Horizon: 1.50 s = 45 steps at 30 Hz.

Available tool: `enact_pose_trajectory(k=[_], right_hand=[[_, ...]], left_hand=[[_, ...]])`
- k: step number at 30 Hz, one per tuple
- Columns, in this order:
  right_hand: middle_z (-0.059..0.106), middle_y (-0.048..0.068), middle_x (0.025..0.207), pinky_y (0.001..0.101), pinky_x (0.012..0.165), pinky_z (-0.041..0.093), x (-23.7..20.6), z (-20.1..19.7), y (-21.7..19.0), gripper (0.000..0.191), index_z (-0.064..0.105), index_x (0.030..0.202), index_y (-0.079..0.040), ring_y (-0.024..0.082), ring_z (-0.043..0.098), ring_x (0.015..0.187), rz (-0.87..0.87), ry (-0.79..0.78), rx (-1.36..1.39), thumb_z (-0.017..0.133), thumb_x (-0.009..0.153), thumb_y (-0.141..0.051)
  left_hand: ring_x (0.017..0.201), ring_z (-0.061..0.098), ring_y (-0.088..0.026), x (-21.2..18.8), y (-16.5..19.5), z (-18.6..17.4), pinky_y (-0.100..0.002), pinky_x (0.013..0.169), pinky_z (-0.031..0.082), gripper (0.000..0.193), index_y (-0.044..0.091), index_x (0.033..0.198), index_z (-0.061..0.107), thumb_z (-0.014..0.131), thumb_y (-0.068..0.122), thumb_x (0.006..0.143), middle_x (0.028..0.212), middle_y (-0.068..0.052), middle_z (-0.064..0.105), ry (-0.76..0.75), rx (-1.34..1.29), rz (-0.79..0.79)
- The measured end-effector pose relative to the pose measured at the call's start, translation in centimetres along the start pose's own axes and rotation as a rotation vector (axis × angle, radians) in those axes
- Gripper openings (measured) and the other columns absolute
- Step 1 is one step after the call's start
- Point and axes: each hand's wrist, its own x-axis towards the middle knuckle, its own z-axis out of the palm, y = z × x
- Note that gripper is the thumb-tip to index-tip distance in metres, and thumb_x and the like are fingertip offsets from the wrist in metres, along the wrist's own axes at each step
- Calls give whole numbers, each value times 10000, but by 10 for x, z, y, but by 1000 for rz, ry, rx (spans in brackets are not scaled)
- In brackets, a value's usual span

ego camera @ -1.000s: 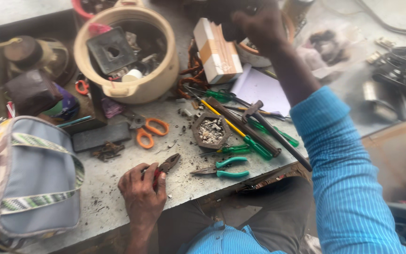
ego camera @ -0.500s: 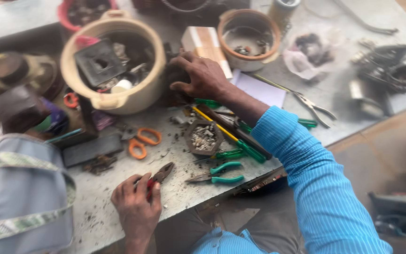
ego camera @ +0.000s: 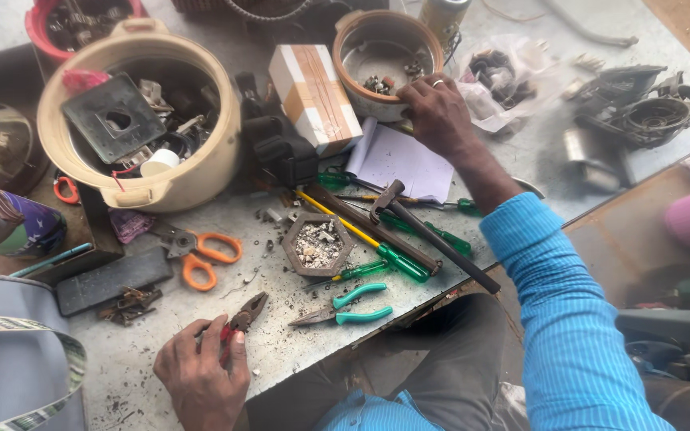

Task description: The person uses pliers and a screwdriver to disassemble small electronic components on a cluttered workbench. They remove parts from a container, manipulate them with tools, and place pieces on the table.

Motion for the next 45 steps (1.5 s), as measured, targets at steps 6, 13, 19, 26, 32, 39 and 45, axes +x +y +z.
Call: enact_pose_trajectory(k=[6, 13, 19, 26, 32, 39, 45], right_hand=[[739, 30, 1021, 453, 1082, 450, -24, 6, -11, 97, 708, 1069, -137, 232, 696, 1064, -79, 214, -107, 701, 992, -78], [715, 32, 992, 435, 1031, 463, -31, -2, -16, 109, 714, 1000, -140, 235, 677, 994, -138, 234, -45, 720, 911, -79], [646, 38, 977, 434, 1020, 483, -33, -4, -12, 152, 720, 963, -141, 229, 641, 965, -177, 158, -25, 770, 830, -86], [629, 32, 1005, 431, 1015, 463, -30, -13, -6, 241, 731, 1006, -137, 237, 611, 1002, -163, 154, 32, 793, 779, -88], [600, 35, 967, 424, 1008, 453, -28, -12, 1, 184, 745, 975, -183, 230, 605, 981, -111, 150, 73, 780, 808, -113], [608, 35, 973, 430, 1038, 441, -27, -8, 12, 176, 774, 998, -189, 235, 600, 992, -126, 132, 118, 808, 826, -168], [616, 45, 950, 464, 1084, 399, -28, -14, 19, 234, 788, 993, -128, 258, 579, 978, -154, 92, 243, 858, 824, -273]], left_hand=[[1209, 527, -262, -5, -2, 5, -487, 1143, 367, 362, 140, 1167, 760, 721, 357, 880, 1174, -59, 599, 5, 63, 15], [1166, 529, -273, 8, 36, -17, -491, 1102, 371, 359, 150, 1138, 752, 750, 341, 834, 1149, -68, 598, 99, 28, 85], [1128, 565, -321, 84, 122, -41, -472, 1018, 415, 430, 84, 1215, 694, 764, 267, 833, 1174, -129, 618, 40, -173, 481], [1091, 646, -308, 237, 246, 19, -407, 954, 534, 350, -2, 1249, 667, 699, 63, 906, 1155, -154, 673, 110, -296, 822], [1003, 696, -299, 327, 316, 92, -392, 828, 591, 124, 59, 995, 724, 681, 47, 879, 1024, -145, 710, 80, -18, 845], [975, 707, -294, 354, 312, 121, -420, 789, 597, 89, 126, 858, 777, 701, 97, 896, 939, -121, 746, -134, 154, 766], [931, 678, -340, 352, 301, 110, -405, 787, 576, 183, 38, 909, 684, 747, 66, 740, 949, -155, 690, 142, -245, 842]])
